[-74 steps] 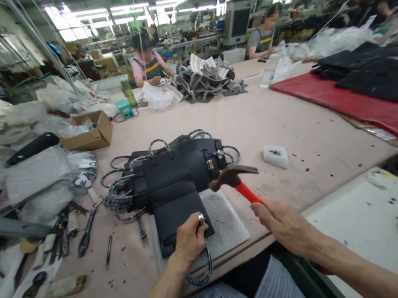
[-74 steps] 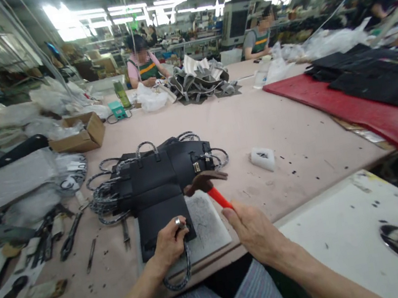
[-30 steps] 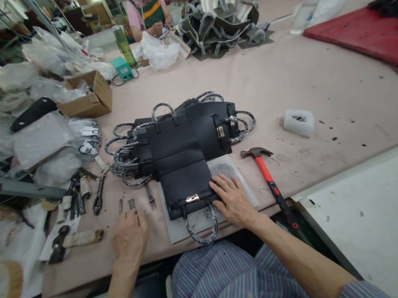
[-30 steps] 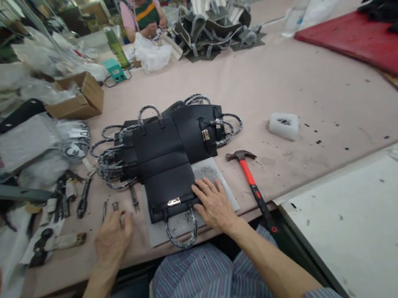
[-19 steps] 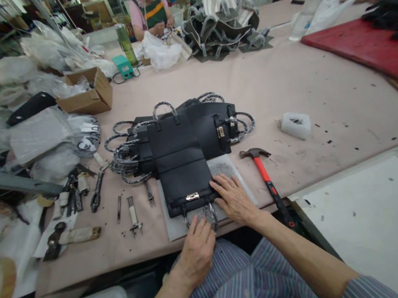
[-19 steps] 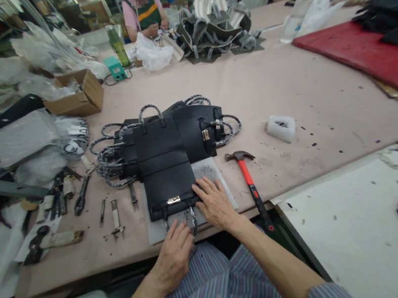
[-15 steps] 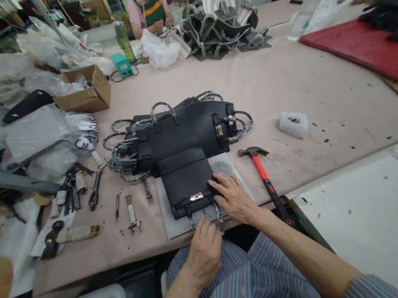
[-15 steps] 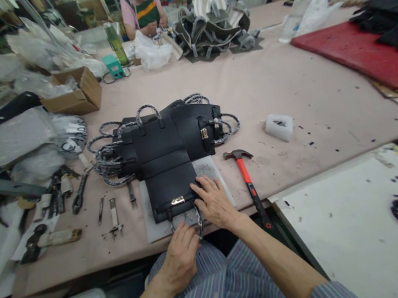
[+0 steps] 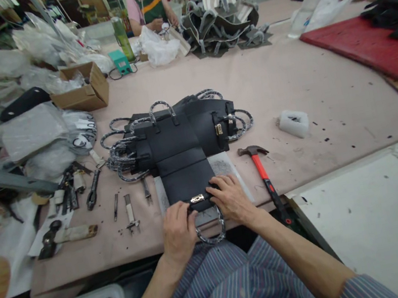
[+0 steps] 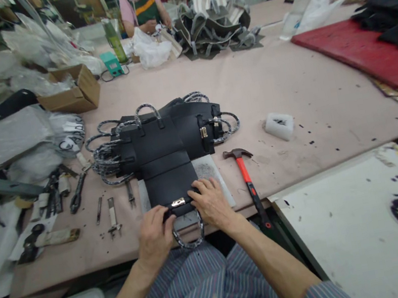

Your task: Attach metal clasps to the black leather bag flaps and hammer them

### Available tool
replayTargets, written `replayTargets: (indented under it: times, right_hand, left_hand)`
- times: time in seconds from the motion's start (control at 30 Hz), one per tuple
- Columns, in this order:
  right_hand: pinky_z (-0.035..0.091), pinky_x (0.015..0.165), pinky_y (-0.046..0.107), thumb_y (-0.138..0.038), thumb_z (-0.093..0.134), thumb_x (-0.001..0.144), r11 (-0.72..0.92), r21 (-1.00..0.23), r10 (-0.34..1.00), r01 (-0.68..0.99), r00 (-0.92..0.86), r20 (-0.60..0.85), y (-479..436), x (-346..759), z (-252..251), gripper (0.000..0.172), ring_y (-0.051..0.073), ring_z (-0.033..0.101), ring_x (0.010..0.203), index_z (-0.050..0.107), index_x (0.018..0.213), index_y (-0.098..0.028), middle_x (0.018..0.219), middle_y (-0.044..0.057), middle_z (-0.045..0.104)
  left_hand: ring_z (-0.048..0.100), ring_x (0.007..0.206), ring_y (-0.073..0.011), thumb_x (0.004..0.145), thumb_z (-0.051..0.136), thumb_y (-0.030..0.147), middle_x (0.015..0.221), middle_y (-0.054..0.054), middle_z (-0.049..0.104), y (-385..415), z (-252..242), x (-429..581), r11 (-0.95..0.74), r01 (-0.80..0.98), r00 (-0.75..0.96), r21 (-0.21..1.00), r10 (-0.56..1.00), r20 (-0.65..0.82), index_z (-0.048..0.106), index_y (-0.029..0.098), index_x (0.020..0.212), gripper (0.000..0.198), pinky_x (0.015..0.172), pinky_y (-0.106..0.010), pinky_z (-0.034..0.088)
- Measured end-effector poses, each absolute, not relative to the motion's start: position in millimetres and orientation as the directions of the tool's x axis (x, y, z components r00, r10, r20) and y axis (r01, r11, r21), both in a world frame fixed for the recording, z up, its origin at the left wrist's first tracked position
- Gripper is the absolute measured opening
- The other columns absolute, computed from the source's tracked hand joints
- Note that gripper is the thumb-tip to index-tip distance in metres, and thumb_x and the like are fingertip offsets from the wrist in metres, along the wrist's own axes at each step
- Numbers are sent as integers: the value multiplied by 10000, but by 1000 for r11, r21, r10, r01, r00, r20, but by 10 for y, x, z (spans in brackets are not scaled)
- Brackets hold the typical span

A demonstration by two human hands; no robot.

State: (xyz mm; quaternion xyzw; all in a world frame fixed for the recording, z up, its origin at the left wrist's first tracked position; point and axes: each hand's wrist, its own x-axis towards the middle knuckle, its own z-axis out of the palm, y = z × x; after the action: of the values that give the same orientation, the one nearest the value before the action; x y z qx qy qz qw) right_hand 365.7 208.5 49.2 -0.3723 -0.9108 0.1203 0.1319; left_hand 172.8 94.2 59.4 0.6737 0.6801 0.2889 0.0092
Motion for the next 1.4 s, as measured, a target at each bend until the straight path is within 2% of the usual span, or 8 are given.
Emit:
replayTargets:
  times: [0.2,0.33,0.47,0.63,0.83,1.17,1.3,1.4]
  right_hand:
    - [405,811,381,-315,622,966,788,-225,598,573,-800,56,2276,3510,667,131,258,521,957,642,949,-186,1033,97,625]
    - [404,775,356,-141,482,984,848,-229,502,478,-863,60,2350,3560,589,158,237,508,884,630,947,-179,962,94,600]
    - [433,807,330,-54,409,962,834,-321,504,450,-857,108,2395,3713,507,279,210,551,905,635,1076,-169,1003,83,630]
    - [453,888,347,-38,439,924,766,-582,495,273,-829,262,2517,3918,470,305,186,605,963,691,987,-198,1039,57,695]
    - [462,936,431,-81,529,916,895,-388,298,220,-942,153,2430,3961,549,240,226,556,978,728,971,-204,1154,67,694]
    - [491,1058,525,-81,383,942,764,-545,557,346,-779,287,2033,3973,344,584,270,505,1283,433,1509,-210,1437,125,549]
    - [414,1142,588,-62,404,881,747,-516,612,418,-736,289,1992,3930,213,670,308,365,1443,408,1531,-222,1525,120,465]
    - [366,1171,599,-74,413,880,750,-481,623,454,-728,285,1994,3917,136,651,309,382,1438,433,1513,-224,1520,107,479]
  left_hand:
    - [581,928,-264,884,710,295,957,-84,612,1355,712,1506,-20,974,17,226,1000,16,649,179,901,132,777,-389,519]
    - [575,881,-255,923,628,217,895,-90,606,1440,746,1496,-163,976,174,147,983,-65,628,167,874,71,738,-366,504]
    - [579,868,-255,904,491,54,902,-111,620,1397,681,1359,-324,938,330,126,944,-28,635,147,887,172,748,-377,523]
    - [628,1018,-201,880,365,-29,1084,-110,679,1249,495,967,-518,790,485,326,855,185,678,157,1070,410,895,-341,562]
    - [607,1259,-216,912,380,0,1217,-112,703,1127,312,771,-625,685,566,373,780,266,701,183,1155,442,1071,-416,541]
    - [625,1257,-206,917,405,14,1259,-118,698,928,263,1080,-440,798,247,412,862,443,685,181,1212,439,1059,-405,560]
    - [694,1114,-214,949,477,143,1158,-112,737,827,336,883,-60,888,-136,457,913,385,701,187,1143,299,992,-387,573]
    - [721,990,-237,942,496,232,1057,-109,766,805,480,526,355,831,-465,428,866,184,726,184,1055,261,898,-360,569]
